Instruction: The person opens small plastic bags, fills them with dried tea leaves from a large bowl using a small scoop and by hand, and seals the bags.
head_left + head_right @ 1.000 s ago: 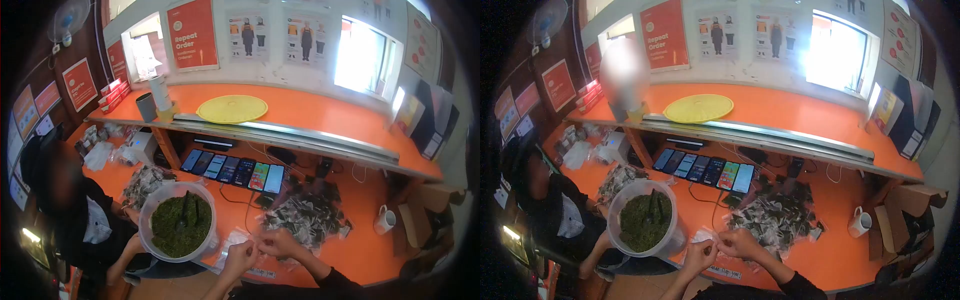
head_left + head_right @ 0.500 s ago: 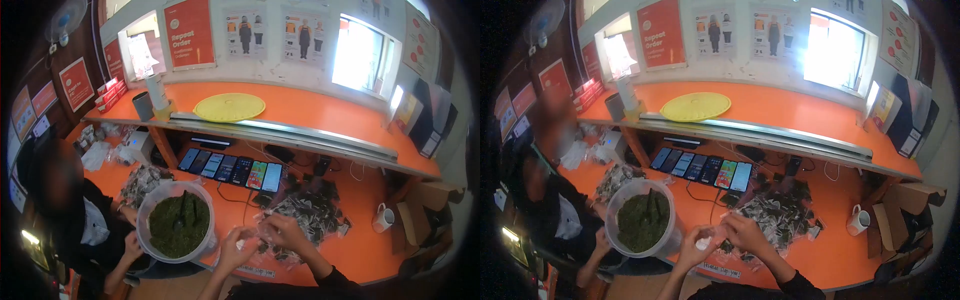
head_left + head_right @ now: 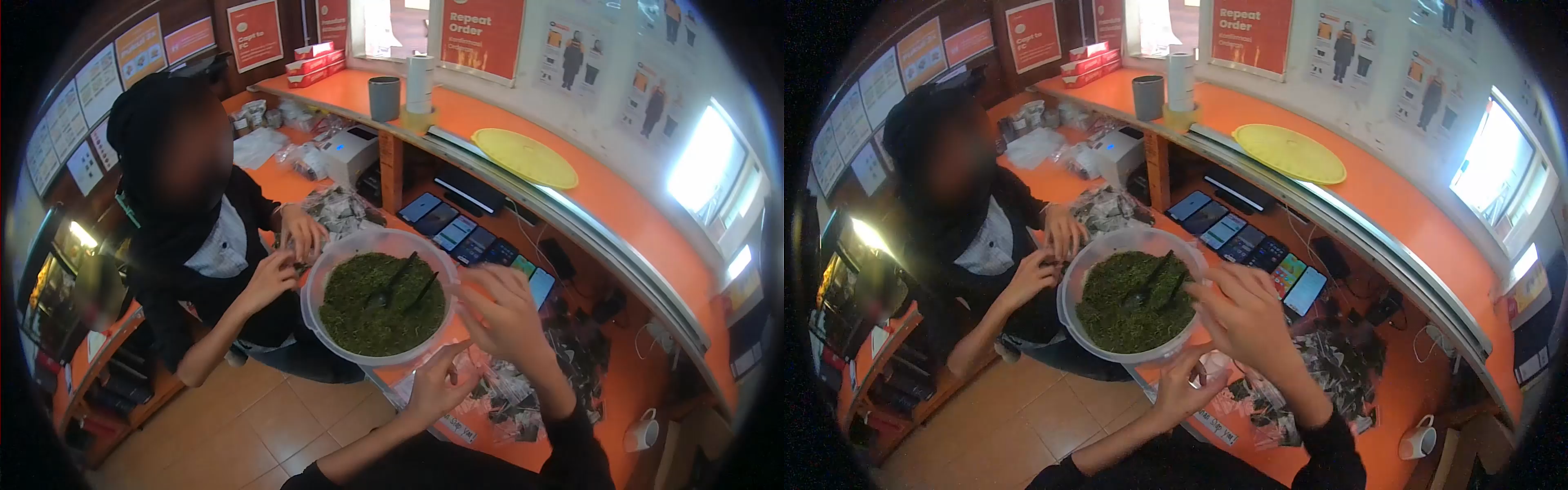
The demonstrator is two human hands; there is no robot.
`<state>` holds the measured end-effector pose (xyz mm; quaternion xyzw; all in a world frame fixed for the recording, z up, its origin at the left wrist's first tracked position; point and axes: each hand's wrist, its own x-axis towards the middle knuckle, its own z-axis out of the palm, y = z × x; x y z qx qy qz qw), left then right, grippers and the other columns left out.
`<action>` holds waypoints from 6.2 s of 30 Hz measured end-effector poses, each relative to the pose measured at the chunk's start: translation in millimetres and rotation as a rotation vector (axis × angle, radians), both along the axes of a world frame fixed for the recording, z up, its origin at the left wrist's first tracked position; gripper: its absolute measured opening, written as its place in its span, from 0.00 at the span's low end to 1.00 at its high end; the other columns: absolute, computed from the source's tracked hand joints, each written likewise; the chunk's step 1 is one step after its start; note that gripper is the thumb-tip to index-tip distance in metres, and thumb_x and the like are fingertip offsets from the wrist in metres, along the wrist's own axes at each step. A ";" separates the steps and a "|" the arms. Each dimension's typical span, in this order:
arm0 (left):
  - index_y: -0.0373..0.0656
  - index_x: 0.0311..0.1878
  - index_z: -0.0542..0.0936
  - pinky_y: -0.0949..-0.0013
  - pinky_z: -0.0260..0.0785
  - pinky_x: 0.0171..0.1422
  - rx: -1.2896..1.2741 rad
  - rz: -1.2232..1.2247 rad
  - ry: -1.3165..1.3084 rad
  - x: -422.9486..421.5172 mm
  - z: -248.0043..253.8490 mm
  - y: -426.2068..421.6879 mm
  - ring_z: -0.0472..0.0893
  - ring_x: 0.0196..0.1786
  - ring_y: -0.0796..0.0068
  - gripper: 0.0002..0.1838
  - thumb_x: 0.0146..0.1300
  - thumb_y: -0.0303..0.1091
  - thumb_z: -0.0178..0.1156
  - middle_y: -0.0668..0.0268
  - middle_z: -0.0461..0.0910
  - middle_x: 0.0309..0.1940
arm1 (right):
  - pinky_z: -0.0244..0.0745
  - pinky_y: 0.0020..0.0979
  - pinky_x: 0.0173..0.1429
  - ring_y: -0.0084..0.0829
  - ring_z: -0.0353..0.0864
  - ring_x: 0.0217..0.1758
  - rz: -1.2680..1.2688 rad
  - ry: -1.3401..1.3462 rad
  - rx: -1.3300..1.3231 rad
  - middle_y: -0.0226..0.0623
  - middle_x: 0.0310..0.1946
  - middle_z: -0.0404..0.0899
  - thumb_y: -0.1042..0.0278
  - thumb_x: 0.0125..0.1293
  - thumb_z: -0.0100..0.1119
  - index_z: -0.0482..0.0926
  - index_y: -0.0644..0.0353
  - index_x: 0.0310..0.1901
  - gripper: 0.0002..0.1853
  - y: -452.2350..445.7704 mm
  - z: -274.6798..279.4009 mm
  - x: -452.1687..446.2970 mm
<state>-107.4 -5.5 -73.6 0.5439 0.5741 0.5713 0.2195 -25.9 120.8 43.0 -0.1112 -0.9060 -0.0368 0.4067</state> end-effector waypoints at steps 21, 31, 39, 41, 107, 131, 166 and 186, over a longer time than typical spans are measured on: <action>0.39 0.34 0.81 0.74 0.73 0.53 -0.102 -0.440 -0.756 -86.1 62.2 -93.4 0.80 0.45 0.80 0.06 0.60 0.22 0.71 0.44 0.72 0.67 | 0.65 0.40 0.55 0.34 0.77 0.46 0.291 -0.807 -0.332 0.33 0.30 0.80 0.63 0.61 0.58 0.82 0.54 0.31 0.07 59.4 -48.1 -93.2; 0.40 0.61 0.74 0.75 0.72 0.37 0.073 0.384 0.100 -98.7 102.5 -56.4 0.79 0.31 0.80 0.31 0.53 0.22 0.72 0.56 0.79 0.57 | 0.62 0.37 0.49 0.36 0.77 0.37 0.170 -0.485 -0.395 0.34 0.26 0.79 0.62 0.57 0.57 0.82 0.54 0.28 0.08 75.3 -33.3 -61.5; 0.38 0.61 0.76 0.74 0.74 0.36 -0.167 0.313 0.218 -105.5 59.0 -22.8 0.80 0.31 0.78 0.31 0.51 0.27 0.73 0.61 0.79 0.45 | 0.62 0.38 0.47 0.38 0.77 0.36 0.137 -0.355 -0.319 0.37 0.24 0.79 0.62 0.57 0.57 0.83 0.57 0.28 0.09 80.8 8.2 -46.4; 0.36 0.61 0.76 0.72 0.75 0.37 -0.209 0.302 0.220 -110.9 51.7 -10.7 0.80 0.31 0.76 0.33 0.50 0.27 0.73 0.59 0.80 0.44 | 0.63 0.39 0.47 0.37 0.77 0.37 0.128 -0.345 -0.242 0.37 0.25 0.80 0.63 0.55 0.58 0.83 0.57 0.28 0.08 69.5 27.5 -49.8; 0.33 0.40 0.81 0.75 0.79 0.38 0.055 0.269 -0.423 -120.7 28.3 12.6 0.86 0.34 0.77 0.02 0.66 0.21 0.64 0.64 0.85 0.33 | 0.65 0.36 0.47 0.37 0.78 0.37 0.276 0.036 -0.411 0.33 0.30 0.77 0.72 0.56 0.66 0.78 0.58 0.33 0.06 2.3 -49.9 -76.7; 0.34 0.39 0.79 0.74 0.76 0.36 0.205 0.268 -0.509 -112.3 43.4 5.7 0.85 0.32 0.74 0.01 0.68 0.21 0.61 0.58 0.85 0.33 | 0.65 0.36 0.48 0.36 0.80 0.37 0.198 0.105 -0.395 0.31 0.31 0.78 0.67 0.56 0.70 0.78 0.57 0.36 0.10 11.2 -20.1 -40.3; 0.39 0.54 0.74 0.61 0.74 0.38 -0.440 -0.208 -0.004 -19.5 -89.1 -1.4 0.82 0.32 0.64 0.16 0.62 0.27 0.58 0.56 0.81 0.35 | 0.78 0.52 0.45 0.54 0.81 0.45 -0.477 -0.233 -0.732 0.50 0.44 0.74 0.67 0.55 0.66 0.76 0.66 0.39 0.14 12.6 -257.6 36.7; 0.43 0.61 0.67 0.68 0.69 0.33 -0.046 -0.172 -0.077 -5.0 -102.9 31.7 0.79 0.28 0.75 0.18 0.73 0.33 0.57 0.61 0.76 0.28 | 0.71 0.27 0.31 0.19 0.76 0.24 -0.046 -0.103 -1.126 0.33 0.25 0.83 0.71 0.59 0.68 0.85 0.63 0.34 0.05 -33.0 -129.4 87.0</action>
